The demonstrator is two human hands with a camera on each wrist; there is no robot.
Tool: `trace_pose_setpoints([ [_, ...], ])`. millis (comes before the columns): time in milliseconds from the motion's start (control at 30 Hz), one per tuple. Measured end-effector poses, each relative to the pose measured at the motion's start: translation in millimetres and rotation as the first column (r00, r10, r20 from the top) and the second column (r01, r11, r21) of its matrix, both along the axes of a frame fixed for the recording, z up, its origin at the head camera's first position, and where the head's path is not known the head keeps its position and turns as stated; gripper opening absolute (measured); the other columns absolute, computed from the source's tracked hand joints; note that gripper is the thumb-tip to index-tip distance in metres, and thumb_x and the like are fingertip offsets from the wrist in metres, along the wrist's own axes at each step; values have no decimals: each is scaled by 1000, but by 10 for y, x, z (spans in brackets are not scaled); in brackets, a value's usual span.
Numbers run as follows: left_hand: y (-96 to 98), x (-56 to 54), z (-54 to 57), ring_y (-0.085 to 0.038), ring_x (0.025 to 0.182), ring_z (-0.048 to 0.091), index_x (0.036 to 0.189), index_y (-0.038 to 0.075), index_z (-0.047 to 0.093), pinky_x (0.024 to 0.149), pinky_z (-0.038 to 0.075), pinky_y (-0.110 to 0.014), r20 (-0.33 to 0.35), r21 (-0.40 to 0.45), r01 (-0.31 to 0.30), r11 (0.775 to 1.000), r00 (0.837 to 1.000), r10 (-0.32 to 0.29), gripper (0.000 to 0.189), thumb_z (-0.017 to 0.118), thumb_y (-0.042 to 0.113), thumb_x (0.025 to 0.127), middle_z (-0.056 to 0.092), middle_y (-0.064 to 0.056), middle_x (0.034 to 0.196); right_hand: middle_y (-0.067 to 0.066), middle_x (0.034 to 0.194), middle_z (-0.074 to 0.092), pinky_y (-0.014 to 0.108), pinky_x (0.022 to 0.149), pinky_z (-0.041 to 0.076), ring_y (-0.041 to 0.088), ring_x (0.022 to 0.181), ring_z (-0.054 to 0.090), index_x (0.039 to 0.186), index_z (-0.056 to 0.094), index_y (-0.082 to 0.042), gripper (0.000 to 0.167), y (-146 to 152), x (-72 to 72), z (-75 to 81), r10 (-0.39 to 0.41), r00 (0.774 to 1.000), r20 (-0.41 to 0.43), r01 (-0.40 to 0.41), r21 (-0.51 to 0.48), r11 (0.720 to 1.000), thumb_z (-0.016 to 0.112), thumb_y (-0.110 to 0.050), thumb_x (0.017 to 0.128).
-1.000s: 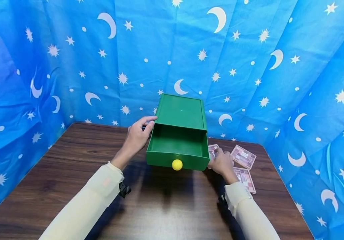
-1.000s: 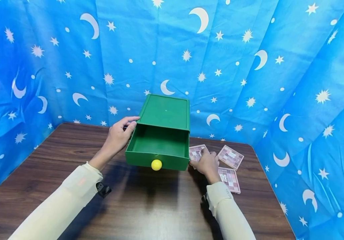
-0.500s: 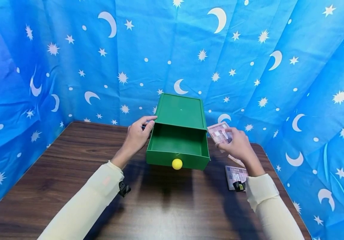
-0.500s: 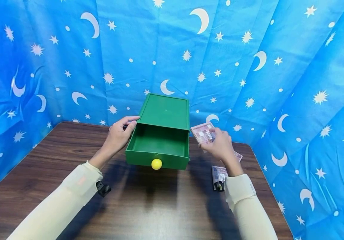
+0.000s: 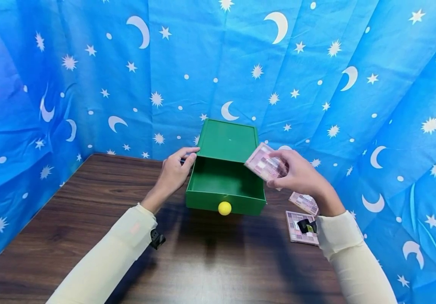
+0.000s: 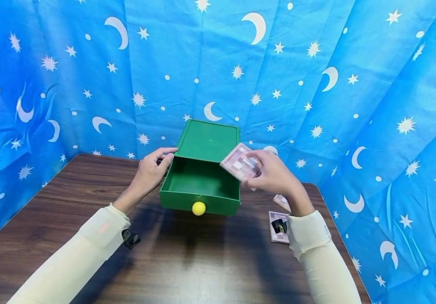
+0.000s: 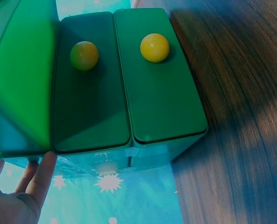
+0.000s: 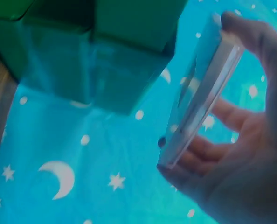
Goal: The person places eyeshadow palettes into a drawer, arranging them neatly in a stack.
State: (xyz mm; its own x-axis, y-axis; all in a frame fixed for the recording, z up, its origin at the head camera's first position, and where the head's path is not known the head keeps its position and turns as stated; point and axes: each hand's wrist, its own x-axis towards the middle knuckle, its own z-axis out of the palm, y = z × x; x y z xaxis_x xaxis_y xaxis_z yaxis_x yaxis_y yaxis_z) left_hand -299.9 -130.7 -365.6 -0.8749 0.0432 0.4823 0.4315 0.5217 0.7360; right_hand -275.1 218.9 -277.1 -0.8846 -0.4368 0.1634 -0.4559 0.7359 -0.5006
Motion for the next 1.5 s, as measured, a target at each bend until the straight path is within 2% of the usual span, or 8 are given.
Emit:
trace_pose_setpoints([
  [267,19,6,-3,-25,90,64,137,22,66,71,46,-38,22,-1,1,1000,1000,-1,36,50,36,108,72,-12,114,9,148,45,46,96,50,27,125,45,146,52,-18,75,-331,34,50,185,982,23,-187,94,978,83,-29,79],
  [467,31,17,-15,-27,102,66,137,22,65,79,49,-41,37,0,2,1000,999,-2,36,50,36,108,71,-13,118,11,155,40,54,104,47,31,136,41,150,48,-17,79,-381,40,-18,235,971,42,-238,75,968,82,-30,80],
  [633,27,15,-12,-27,103,66,136,23,66,78,49,-41,36,-2,0,1000,999,0,35,51,36,108,71,-12,117,15,166,27,68,112,36,40,152,27,154,44,-15,77,-283,56,-45,144,989,20,-145,55,988,79,-30,87],
  [800,14,14,-6,-26,98,65,137,22,66,74,47,-39,27,-6,-1,1000,1000,1,36,50,36,108,71,-12,116,18,159,40,68,111,37,42,146,37,153,45,-10,68,-92,39,-148,3,1000,25,-4,63,998,73,-29,94],
  [933,5,16,4,-26,95,64,137,22,65,73,46,-39,22,-7,-1,1000,1000,1,36,50,36,108,71,-13,116,25,153,45,66,108,41,47,139,44,151,45,-3,65,90,42,-329,-135,988,71,125,127,984,68,-30,97],
  [1167,4,21,6,-26,96,63,138,21,65,74,46,-39,24,-1,5,1000,1000,-5,36,50,36,108,71,-13,117,39,133,55,63,104,45,51,122,56,145,43,13,73,411,78,-800,-354,924,143,298,306,904,67,-34,96],
  [1233,2,22,7,-27,95,63,137,21,66,73,46,-39,19,4,2,1000,1000,-3,36,50,35,108,71,-13,116,40,135,54,64,102,46,53,123,55,145,42,15,78,474,94,-937,-404,900,162,327,360,874,68,-39,95],
  [1500,6,15,8,-26,96,65,137,22,66,73,47,-38,11,13,2,1000,1000,-2,36,51,36,107,71,-13,116,39,128,53,68,100,44,52,109,52,143,41,12,89,593,116,-1345,-622,745,240,440,525,729,70,-54,91],
])
